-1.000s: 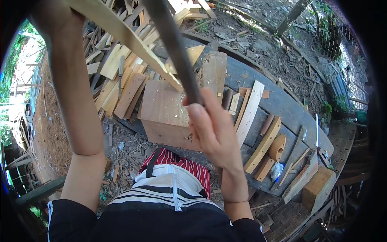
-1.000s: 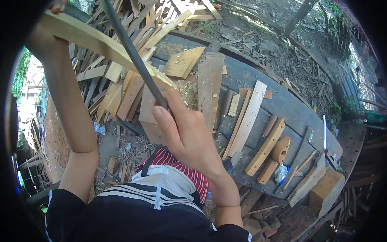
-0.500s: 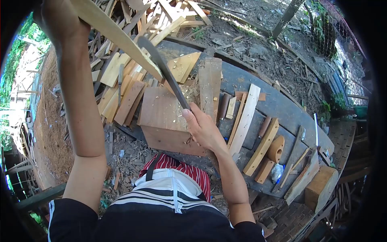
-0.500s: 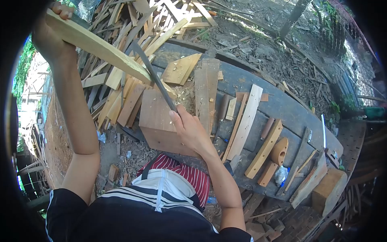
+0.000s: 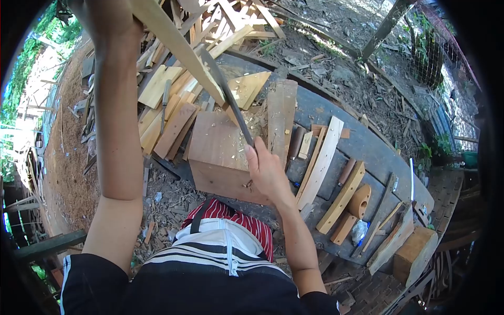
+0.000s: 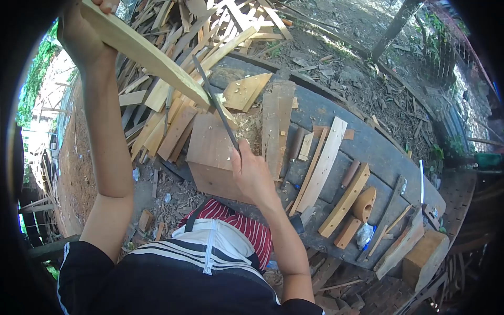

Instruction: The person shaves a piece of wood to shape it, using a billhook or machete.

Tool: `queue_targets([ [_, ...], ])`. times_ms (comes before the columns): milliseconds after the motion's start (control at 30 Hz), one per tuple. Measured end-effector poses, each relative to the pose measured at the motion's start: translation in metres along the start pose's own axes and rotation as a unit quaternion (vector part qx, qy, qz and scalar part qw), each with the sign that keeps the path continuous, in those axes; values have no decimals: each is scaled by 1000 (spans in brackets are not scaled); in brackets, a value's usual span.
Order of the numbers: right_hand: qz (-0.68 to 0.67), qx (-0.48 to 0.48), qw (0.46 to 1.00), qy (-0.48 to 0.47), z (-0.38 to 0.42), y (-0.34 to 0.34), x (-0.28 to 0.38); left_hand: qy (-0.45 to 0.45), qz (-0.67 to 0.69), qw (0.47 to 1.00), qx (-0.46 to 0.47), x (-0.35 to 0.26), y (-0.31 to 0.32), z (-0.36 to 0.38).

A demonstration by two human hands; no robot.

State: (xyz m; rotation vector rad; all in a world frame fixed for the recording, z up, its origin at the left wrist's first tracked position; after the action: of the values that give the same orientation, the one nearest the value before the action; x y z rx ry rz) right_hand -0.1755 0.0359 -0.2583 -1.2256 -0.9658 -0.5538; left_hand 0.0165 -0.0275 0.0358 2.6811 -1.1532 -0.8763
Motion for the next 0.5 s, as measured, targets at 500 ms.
queue_targets([
  [500, -249, -155, 945, -142, 11, -101, 105, 71, -101, 992, -25, -15, 5, 10],
])
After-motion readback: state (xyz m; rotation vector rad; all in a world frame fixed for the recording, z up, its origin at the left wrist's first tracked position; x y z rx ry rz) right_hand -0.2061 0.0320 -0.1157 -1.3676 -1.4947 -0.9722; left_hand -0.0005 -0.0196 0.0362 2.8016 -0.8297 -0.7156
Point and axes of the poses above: each hand's wrist, its own z-axis away from the middle knuckle, its own y-axis out of the palm, x = y × z, the point moved 6 cm from there along -z, towards the middle knuckle, and after that the axes turned 13 degrees about -x, right-handed, at the moved point
